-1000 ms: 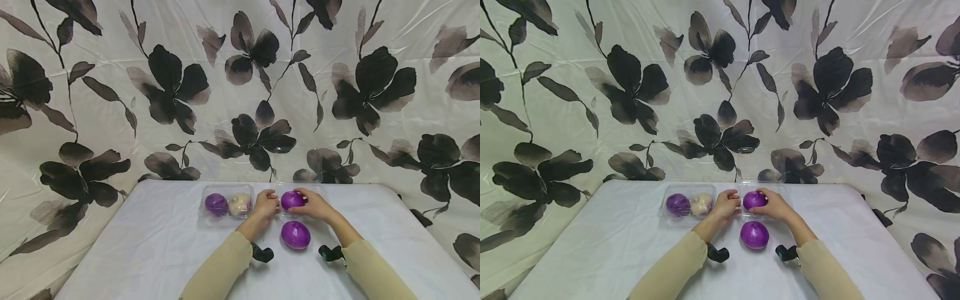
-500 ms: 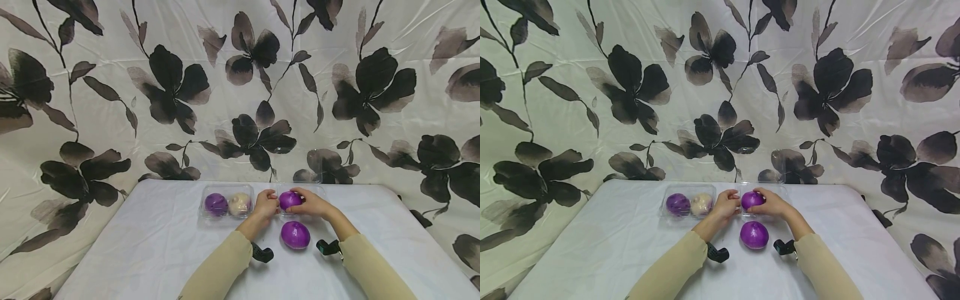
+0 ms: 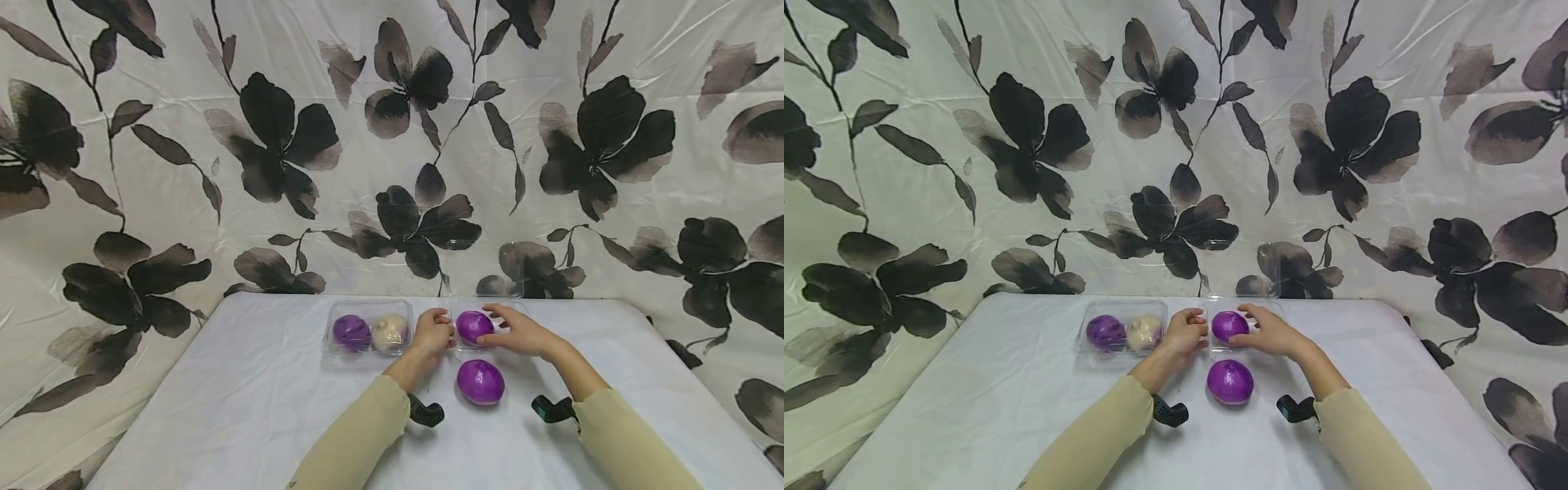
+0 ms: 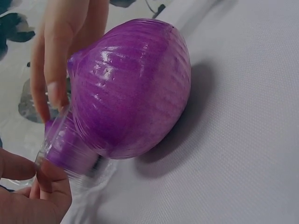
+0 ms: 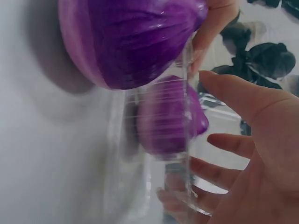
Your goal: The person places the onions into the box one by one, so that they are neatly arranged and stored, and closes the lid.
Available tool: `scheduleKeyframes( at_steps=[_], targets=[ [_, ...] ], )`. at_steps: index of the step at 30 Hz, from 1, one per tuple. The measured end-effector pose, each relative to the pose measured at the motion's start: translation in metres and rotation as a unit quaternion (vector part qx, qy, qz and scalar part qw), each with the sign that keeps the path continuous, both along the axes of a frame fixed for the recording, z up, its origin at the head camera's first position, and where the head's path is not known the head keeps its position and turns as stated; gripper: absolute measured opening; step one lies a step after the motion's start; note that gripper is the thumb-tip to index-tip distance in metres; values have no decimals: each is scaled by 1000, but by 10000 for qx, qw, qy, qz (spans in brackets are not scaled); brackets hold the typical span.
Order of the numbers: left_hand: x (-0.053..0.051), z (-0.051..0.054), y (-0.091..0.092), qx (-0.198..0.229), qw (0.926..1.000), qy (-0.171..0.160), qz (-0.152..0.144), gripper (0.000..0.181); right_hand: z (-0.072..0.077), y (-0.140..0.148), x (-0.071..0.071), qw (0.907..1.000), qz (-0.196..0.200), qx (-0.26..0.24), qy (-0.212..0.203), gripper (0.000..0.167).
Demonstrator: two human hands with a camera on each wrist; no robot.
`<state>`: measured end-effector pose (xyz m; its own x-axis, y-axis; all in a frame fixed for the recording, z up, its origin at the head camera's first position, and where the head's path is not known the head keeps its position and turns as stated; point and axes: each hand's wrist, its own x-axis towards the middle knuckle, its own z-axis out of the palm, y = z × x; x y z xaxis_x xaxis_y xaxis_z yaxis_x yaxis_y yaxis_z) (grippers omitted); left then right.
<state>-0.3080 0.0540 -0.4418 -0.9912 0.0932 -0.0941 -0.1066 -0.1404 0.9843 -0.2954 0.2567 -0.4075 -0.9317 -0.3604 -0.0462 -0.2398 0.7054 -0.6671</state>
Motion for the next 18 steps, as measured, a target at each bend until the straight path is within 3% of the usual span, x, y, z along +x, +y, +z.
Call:
scheduleKeyframes(
  at_steps=[7, 18],
  targets=[
    [-1, -2, 0, 24, 10000, -23, -42, 55, 10, 12, 23, 9995, 208, 5, 220, 73],
    [-2, -3, -1, 27, 10000, -6, -45, 56, 14, 25, 50, 9961, 301, -190, 809, 63]
  ],
)
